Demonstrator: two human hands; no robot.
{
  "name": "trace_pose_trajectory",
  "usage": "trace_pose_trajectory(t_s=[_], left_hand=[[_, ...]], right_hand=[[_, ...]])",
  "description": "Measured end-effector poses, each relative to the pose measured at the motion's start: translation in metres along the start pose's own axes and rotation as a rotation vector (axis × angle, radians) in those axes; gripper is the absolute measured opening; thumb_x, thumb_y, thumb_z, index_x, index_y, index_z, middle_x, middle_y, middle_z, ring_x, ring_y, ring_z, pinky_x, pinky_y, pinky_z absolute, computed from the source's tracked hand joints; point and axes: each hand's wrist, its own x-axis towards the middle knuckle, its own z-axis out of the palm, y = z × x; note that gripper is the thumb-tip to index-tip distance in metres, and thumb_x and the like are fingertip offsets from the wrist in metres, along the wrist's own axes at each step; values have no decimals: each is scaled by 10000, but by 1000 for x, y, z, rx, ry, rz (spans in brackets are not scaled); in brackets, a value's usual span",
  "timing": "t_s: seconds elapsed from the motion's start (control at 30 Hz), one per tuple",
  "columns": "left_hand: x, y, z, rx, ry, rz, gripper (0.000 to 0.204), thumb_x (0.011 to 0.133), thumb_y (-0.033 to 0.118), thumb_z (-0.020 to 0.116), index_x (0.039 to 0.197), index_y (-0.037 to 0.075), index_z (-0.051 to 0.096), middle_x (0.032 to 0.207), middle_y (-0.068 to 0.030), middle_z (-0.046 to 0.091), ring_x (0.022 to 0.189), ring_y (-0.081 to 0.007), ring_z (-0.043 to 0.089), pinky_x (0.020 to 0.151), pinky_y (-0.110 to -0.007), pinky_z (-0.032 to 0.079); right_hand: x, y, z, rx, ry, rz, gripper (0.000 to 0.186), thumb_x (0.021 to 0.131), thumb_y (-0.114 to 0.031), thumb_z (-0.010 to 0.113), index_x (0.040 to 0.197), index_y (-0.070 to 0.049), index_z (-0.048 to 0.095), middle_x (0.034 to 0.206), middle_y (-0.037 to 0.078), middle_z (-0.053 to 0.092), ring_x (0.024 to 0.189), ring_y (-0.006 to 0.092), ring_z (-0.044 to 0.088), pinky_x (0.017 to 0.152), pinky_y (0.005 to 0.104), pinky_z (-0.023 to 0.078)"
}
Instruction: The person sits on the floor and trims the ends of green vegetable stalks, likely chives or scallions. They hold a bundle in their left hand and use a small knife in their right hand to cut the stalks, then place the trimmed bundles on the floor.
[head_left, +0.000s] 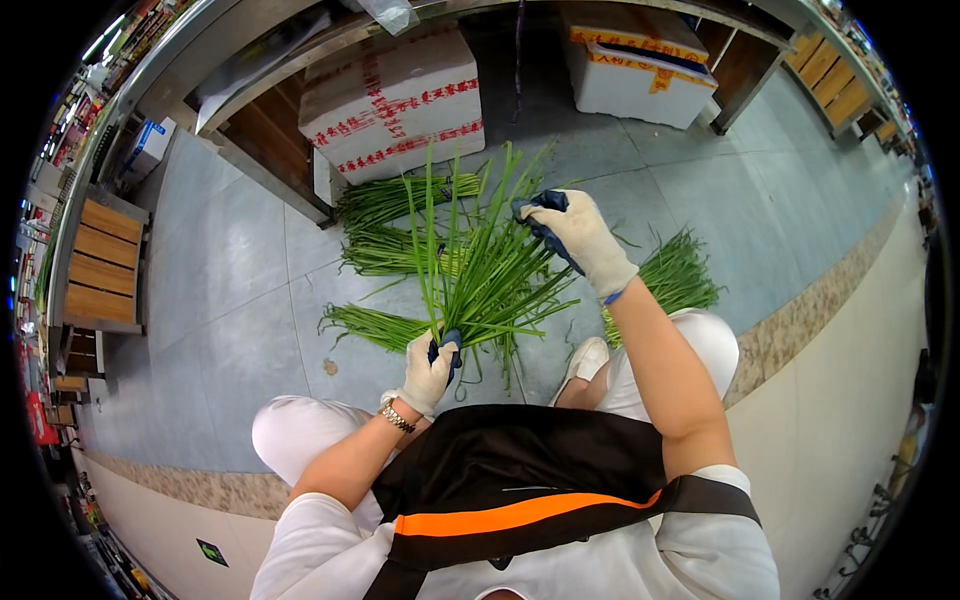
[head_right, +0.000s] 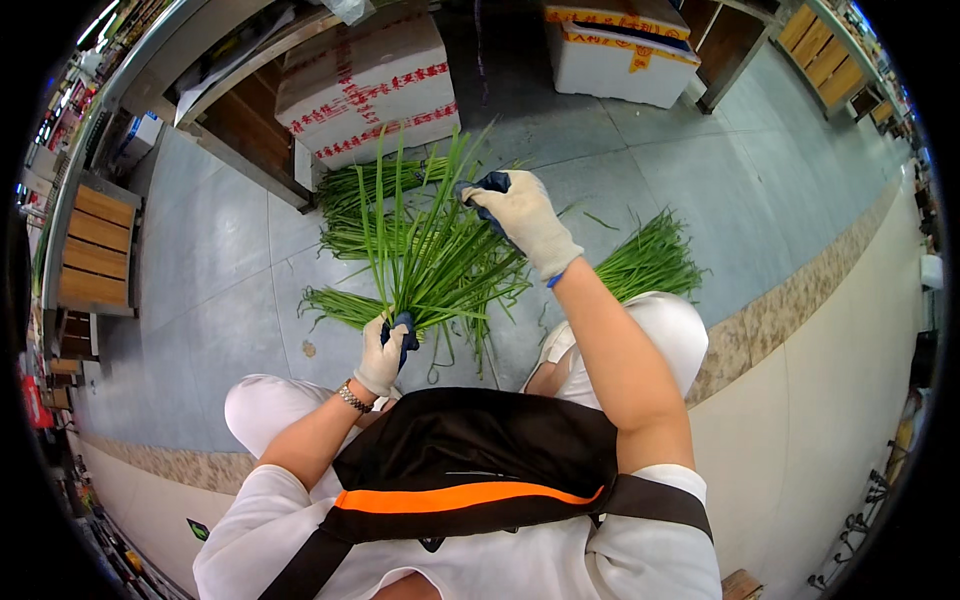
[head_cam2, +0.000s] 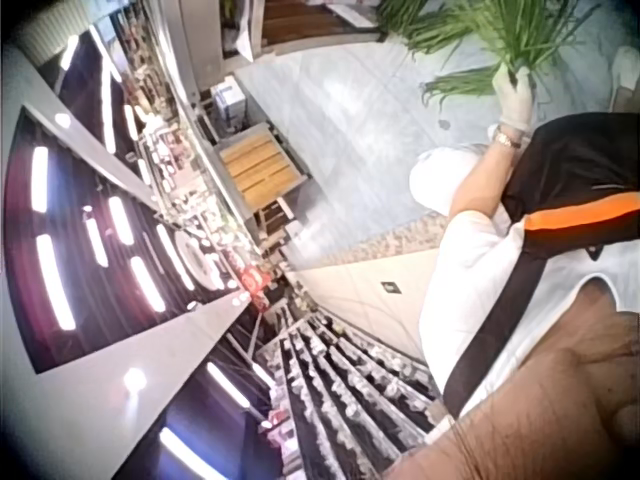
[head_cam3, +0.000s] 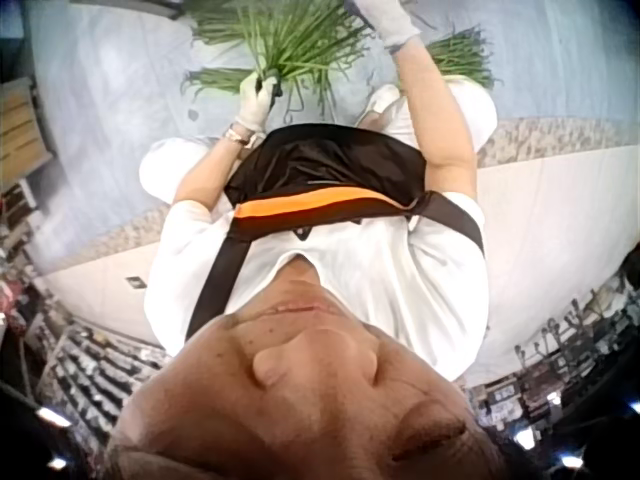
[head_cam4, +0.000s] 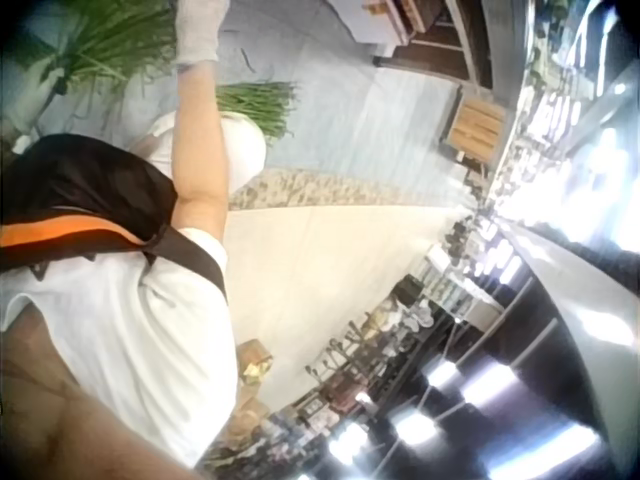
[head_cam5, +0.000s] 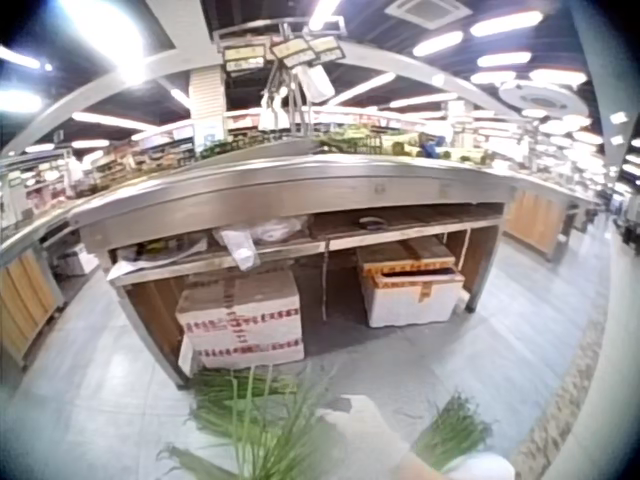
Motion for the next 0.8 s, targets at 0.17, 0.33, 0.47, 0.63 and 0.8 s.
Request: trace_pose_trajectory(t_s=[0.17,0.33,0.47,0.63,0.8], left_hand=[[-1,1,2,8,54,11,308,846,132,548,1091,-50,597,678,-86,588,597,-159,549,593,-305,461],[0,6,1,-94,19,-71,275,858,142,543,1051,-45,600,652,-66,571,566,-141,525,563,-294,444],[1,14,-1,-37,-16,-74,267,884,154,505,1022,-61,584,700,-66,584,604,-133,544,593,-285,470],[2,19,0,-32,-10,-65,250,879,127,493,1016,-63,582,683,-67,577,596,-137,543,591,-293,470],[-1,-16,1,-77,99,-61,221,873,138,550,1005,-29,612,635,-80,541,580,-147,510,560,-304,424]], right_hand=[[1,7,13,198,30,-6,171,841,-133,570,868,4,669,735,9,619,613,82,529,558,231,428],[-1,8,15,409,77,90,143,856,-119,573,914,-6,639,749,24,605,597,97,530,533,236,432],[-1,5,21,648,156,215,143,885,-119,569,971,-15,615,775,51,601,560,113,512,501,241,431],[2,15,25,721,165,245,151,907,-106,541,993,-9,618,780,63,605,547,117,500,483,244,428],[7,2,12,307,227,-44,219,902,-95,537,1077,10,617,791,85,628,629,141,578,541,264,473]])
